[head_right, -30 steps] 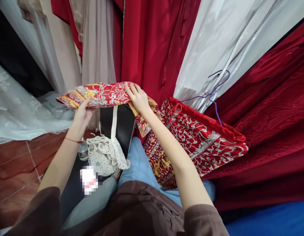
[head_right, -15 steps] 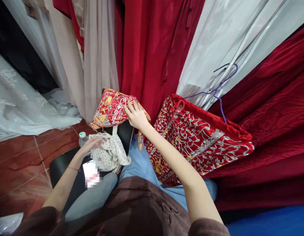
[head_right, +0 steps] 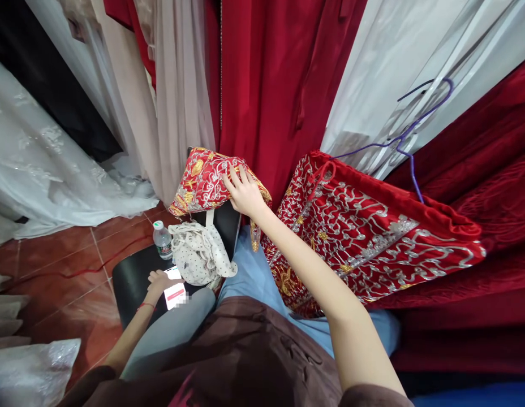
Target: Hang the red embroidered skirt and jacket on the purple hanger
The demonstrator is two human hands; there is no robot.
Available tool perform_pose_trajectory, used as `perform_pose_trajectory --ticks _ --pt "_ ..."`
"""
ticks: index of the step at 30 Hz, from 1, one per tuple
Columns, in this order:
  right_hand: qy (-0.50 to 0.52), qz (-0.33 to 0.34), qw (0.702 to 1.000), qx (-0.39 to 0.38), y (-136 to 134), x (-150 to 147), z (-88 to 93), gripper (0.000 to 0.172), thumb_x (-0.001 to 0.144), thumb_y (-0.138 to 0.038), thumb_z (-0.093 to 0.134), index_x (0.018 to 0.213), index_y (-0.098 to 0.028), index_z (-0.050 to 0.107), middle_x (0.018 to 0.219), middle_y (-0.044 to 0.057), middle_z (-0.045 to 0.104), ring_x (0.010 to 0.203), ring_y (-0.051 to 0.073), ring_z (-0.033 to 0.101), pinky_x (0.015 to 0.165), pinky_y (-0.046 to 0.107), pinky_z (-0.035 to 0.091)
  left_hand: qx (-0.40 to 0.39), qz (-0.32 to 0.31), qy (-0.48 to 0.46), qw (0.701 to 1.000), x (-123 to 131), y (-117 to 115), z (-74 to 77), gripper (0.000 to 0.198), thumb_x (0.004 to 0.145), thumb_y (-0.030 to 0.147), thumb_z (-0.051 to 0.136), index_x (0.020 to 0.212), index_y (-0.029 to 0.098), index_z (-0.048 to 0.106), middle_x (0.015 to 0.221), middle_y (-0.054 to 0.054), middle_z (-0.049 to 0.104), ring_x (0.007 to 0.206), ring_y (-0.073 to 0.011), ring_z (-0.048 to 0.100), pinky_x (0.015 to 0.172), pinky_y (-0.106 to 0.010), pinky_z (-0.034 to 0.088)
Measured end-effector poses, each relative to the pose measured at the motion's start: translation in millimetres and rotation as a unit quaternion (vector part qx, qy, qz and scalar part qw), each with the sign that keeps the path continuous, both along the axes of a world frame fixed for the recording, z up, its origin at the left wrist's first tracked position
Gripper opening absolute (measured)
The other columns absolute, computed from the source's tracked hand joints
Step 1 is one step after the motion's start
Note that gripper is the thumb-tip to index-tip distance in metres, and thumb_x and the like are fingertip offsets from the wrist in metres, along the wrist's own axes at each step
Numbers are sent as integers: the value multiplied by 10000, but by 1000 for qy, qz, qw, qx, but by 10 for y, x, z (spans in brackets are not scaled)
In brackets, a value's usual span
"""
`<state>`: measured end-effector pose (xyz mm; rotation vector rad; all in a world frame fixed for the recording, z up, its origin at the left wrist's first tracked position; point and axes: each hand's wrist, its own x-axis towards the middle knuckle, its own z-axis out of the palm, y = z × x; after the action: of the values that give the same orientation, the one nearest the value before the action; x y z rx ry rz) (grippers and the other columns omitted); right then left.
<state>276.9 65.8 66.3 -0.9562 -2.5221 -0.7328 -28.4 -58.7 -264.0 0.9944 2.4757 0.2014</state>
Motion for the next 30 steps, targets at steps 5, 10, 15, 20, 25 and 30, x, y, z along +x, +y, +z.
perform_pose_trajectory --ticks 5,10,15,20,25,30 --pt "19 -2 1000 -3 32 -16 -57 675 877 -207 487 1527 -74 366 1603 226 303 1454 429 266 1101 615 316 2 38 27 999 -5 22 -72 991 525 665 777 1253 69 465 1252 -267 483 1169 -407 514 842 -501 487" --pt "21 1 1000 4 62 -23 -92 718 845 -205 514 1535 -82 355 1609 217 295 1463 436 245 1096 632 315 18 67 65 995 76 6 -166 956 574 671 756 1249 68 451 1254 -249 458 1183 -369 477 838 -468 490" --pt "16 -9 1000 10 52 -34 -91 712 844 -209 519 1527 -78 368 1603 223 306 1458 436 257 1100 629 314 8 86 68 994 3 18 -140 970 626 754 686 1242 38 464 1213 -233 473 1130 -351 482 818 -478 484" --pt "16 -18 1000 11 37 -48 -91 710 846 -204 517 1528 -74 366 1602 224 307 1457 435 260 1110 637 301 57 90 102 989 33 80 -81 949 754 814 491 1238 -2 473 1211 -288 478 1100 -370 476 787 -485 476" --pt "16 -15 1000 3 35 -48 -95 697 854 -207 505 1525 -75 368 1605 219 301 1469 425 245 1126 632 285 21 100 59 993 6 166 12 1032 650 859 564 1247 21 481 1198 -303 491 1094 -415 503 740 -480 482" --pt "22 -12 1000 0 42 -44 -102 699 860 -209 501 1529 -71 354 1603 226 300 1472 431 231 1126 642 274 38 119 47 991 5 195 71 970 667 822 597 1184 8 499 1177 -332 501 1110 -460 533 736 -454 469"
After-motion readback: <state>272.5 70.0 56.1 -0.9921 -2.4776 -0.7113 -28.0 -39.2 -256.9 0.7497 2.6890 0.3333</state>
